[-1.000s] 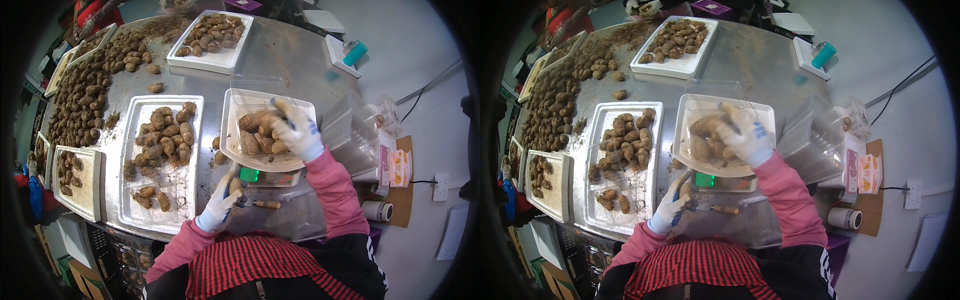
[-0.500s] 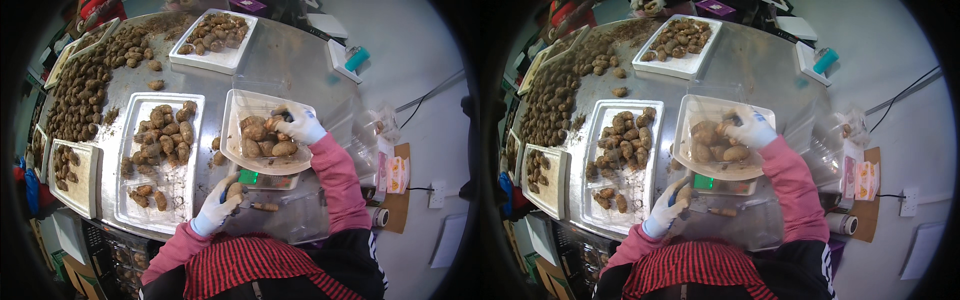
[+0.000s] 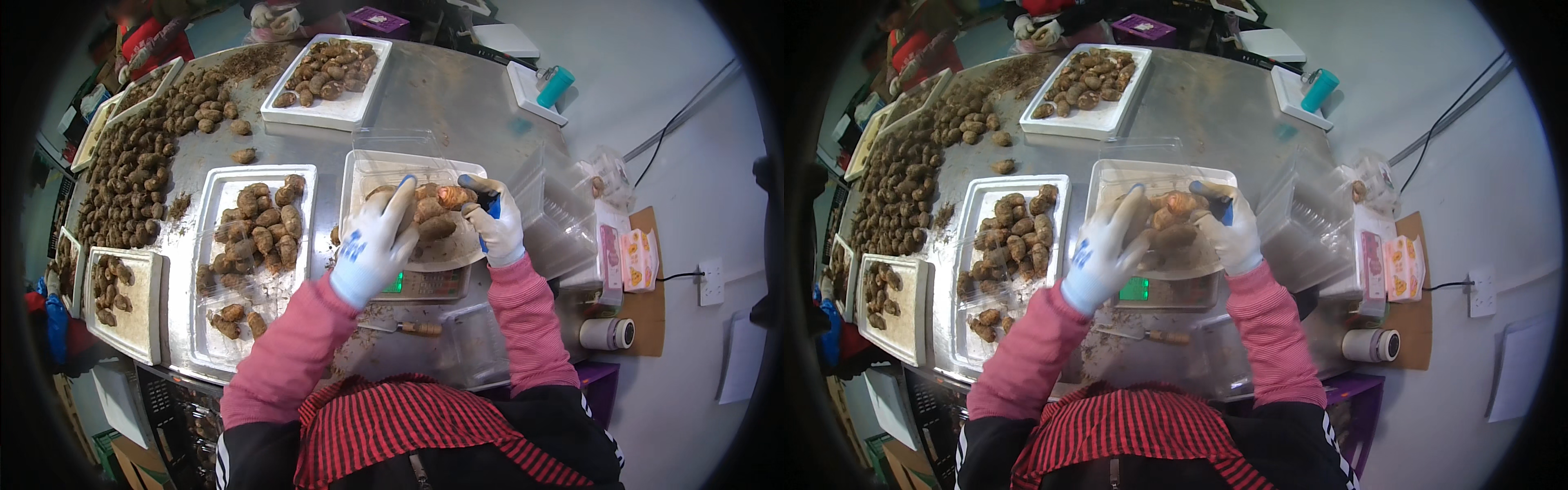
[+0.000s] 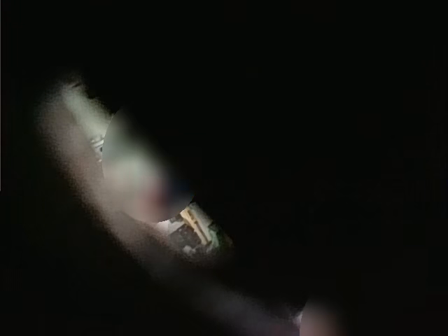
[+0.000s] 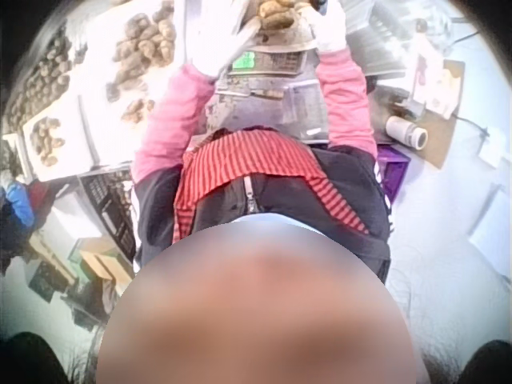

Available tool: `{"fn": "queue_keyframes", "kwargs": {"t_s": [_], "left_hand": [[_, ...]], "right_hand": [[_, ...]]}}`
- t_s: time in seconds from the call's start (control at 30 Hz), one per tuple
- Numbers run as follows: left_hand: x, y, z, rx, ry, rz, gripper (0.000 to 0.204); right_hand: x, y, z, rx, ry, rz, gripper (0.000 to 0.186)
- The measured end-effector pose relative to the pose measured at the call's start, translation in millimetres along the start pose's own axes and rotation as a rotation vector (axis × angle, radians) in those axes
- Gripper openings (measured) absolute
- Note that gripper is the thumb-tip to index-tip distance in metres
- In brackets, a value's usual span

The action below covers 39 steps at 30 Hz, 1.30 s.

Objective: The person sorts and weighs root vegetables on a stainless steel table. They pick up individual pieces, place them into a plastic container on a digital scale, and occasionally remove pieces to adjust the weight. The person wears gloves and a red-and-black checkered apron.

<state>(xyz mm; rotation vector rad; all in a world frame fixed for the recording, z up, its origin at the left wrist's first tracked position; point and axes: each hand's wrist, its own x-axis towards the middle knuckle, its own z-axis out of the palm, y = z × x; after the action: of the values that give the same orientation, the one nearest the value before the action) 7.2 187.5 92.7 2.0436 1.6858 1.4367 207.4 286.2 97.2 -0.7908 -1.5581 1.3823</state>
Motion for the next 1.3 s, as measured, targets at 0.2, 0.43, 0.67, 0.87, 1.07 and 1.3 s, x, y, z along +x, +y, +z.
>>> {"fn": "queue_keyframes", "kwargs": {"t_s": [0.2,0.43,0.67,0.87,1.07,1.3], "left_hand": [[-5,4,1,0.289,0.1,-0.058,0.043],[-80,25,-40,-0.715,0.043,-0.733,0.035],[-152,60,9,-1.43,-0.656,-1.069,0.07],[-158,63,13,-1.313,-0.476,-1.151,0.047],[-162,58,15,-1.223,-0.488,-1.169,0.05],[-95,44,5,-0.794,-0.148,-0.645,0.036]], "right_hand": [[-41,-5,-12,-0.056,0.118,-0.112,0.039],[-104,-13,-7,0.132,-0.251,-0.075,0.041],[-171,12,17,-0.505,-0.445,-0.291,0.043],[-189,21,-2,-0.46,-0.163,-0.055,0.012],[-182,18,-6,-0.465,-0.141,-0.037,0.011],[-155,7,15,-0.367,-0.23,-0.096,0.021]]}}
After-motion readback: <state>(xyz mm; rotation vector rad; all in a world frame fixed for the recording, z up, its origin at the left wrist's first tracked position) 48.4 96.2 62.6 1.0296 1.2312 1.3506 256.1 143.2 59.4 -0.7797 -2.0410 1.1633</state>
